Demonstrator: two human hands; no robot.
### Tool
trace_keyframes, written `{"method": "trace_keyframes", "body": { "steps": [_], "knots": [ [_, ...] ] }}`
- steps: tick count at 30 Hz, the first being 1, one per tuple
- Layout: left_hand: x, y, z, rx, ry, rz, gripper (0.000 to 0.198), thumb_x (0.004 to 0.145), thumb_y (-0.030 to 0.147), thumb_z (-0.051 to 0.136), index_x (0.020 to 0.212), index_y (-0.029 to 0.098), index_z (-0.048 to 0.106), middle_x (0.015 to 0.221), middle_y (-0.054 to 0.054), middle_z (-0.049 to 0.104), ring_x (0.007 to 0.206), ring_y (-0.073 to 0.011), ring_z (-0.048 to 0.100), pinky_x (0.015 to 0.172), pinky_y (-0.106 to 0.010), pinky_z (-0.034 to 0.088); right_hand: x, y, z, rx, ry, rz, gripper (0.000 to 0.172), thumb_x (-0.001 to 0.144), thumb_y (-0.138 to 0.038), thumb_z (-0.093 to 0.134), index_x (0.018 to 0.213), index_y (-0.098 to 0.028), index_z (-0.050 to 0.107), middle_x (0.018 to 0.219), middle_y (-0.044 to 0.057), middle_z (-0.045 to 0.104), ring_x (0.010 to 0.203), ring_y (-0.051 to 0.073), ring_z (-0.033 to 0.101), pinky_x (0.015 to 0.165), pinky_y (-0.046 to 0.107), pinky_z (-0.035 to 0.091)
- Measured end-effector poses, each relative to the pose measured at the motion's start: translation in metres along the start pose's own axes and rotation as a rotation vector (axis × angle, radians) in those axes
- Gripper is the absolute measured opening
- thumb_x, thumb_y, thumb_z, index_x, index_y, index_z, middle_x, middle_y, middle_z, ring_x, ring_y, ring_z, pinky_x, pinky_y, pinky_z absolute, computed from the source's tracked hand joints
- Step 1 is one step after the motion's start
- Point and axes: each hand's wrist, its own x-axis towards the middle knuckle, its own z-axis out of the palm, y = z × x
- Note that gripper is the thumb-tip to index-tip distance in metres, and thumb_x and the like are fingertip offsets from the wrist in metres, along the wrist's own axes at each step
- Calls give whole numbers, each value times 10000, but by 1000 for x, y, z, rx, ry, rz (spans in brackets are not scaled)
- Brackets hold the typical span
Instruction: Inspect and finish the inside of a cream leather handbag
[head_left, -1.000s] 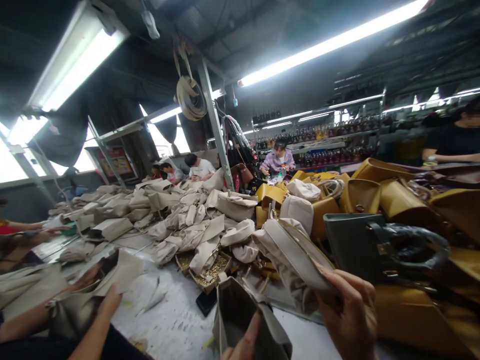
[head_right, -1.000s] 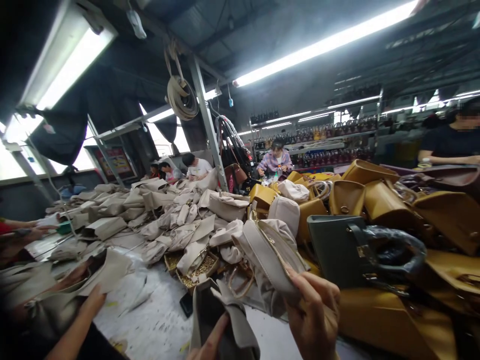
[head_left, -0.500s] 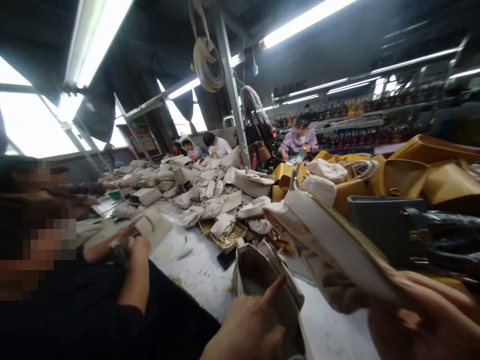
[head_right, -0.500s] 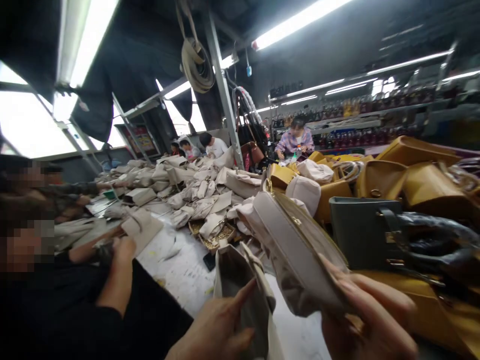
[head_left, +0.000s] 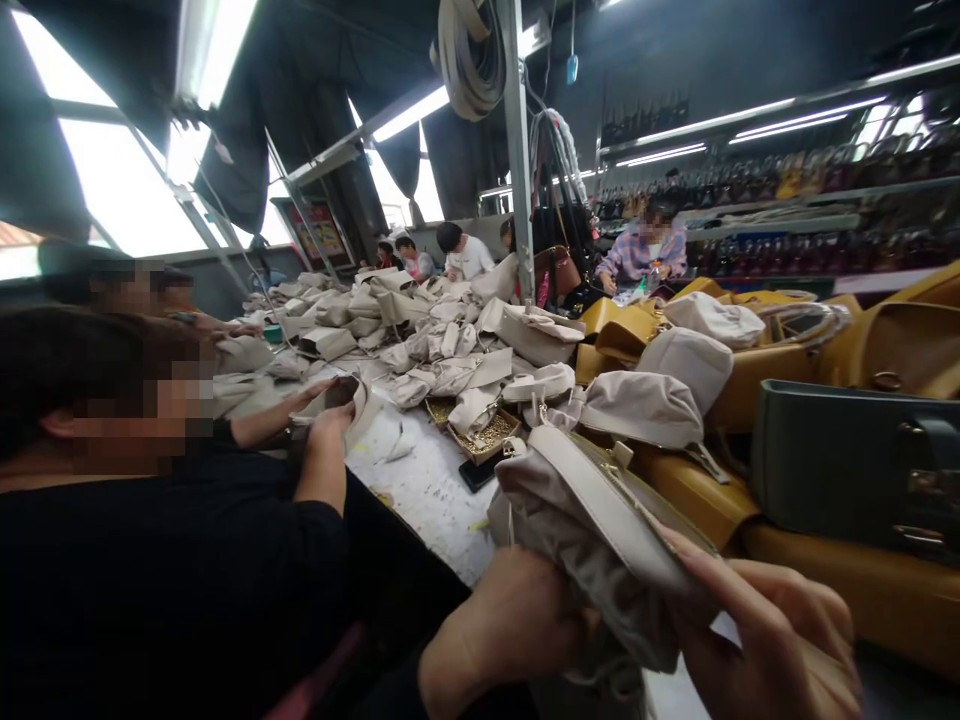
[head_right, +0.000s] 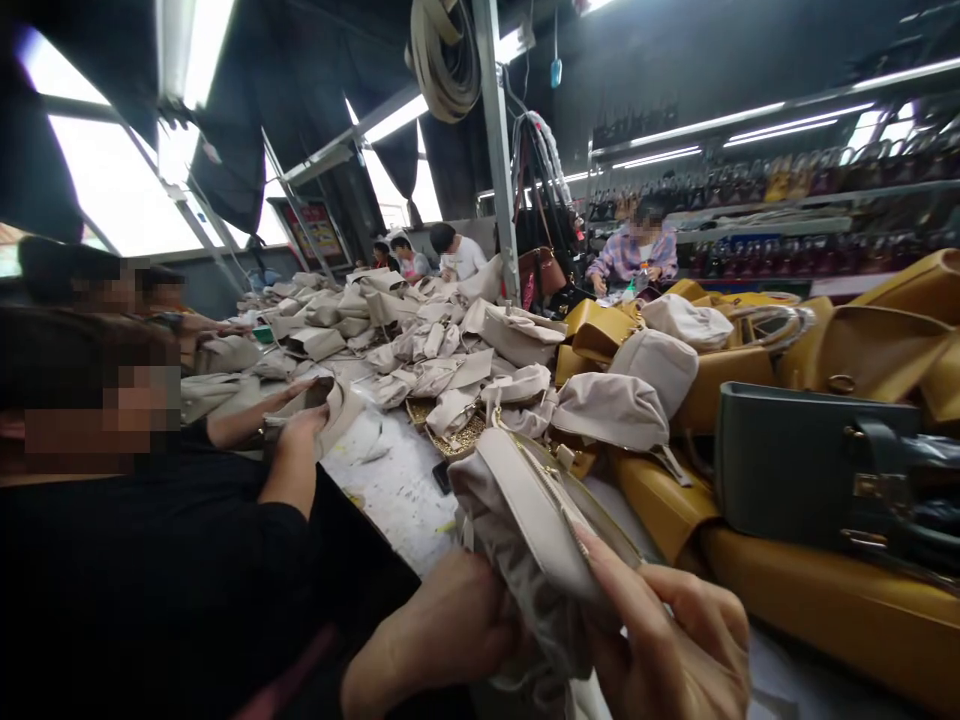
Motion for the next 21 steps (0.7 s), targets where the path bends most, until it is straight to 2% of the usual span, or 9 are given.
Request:
{"method": "trace_keyframes", "body": {
  "steps": [1,3,5,7,10,13,18,21],
  "knots": [
    [-1,3,-3,189,-121,69,60,751,228,755,708,266,737,701,-70,746,706,-293,703,772,-390,533,2,5,-2,-32,-14,-17,447,960,-155,697,1372,-299,599,883,24,728,722,211,615,781,387,413],
    [-2,7,-8,497,-301,182,182,880,201,616,727,233,710,681,-61,733,631,-237,676,729,-356,503,6,12,-7,-75,-73,-95,380,985,-164,660,1349,-265,620,879,22,749,725,204,619,783,385,399],
    [-3,6,-13,603,-335,222,209,900,161,581,721,203,679,704,-54,740,644,-212,673,711,-328,477,13,13,-8,-55,-205,-236,312,1033,-154,558,1331,-209,631,955,39,781,774,205,635,779,382,388],
    [-3,2,-16,574,-287,223,189,881,122,581,731,190,674,738,-46,747,692,-197,682,695,-300,459,20,7,-3,18,-346,-372,300,1077,-138,426,1279,-153,647,1002,60,790,808,212,633,757,381,374],
    [-6,-9,-20,485,-166,217,210,865,104,571,704,181,681,701,-37,723,677,-173,663,666,-285,441,26,-5,9,106,-447,-428,363,1106,-136,311,1155,-125,670,825,49,750,725,212,581,701,376,341],
    [-9,-19,-24,385,-51,208,193,869,118,570,757,182,714,711,-32,724,691,-170,669,689,-285,465,26,-14,19,108,-438,-388,384,1113,-143,284,1119,-115,667,730,41,693,692,217,540,683,371,325],
    [-2,-27,-35,218,194,77,118,890,171,565,846,193,672,1005,-72,727,972,-215,692,851,-318,546,20,-19,19,153,-339,-339,273,1101,-147,380,1148,-113,647,907,65,760,704,209,511,681,368,311],
    [10,-31,-42,204,238,-15,75,897,227,594,952,198,636,1053,-82,694,1038,-236,683,899,-359,574,16,-17,18,189,-312,-346,262,1090,-132,395,1149,-104,648,995,85,778,709,203,503,684,370,313]
  ]
}}
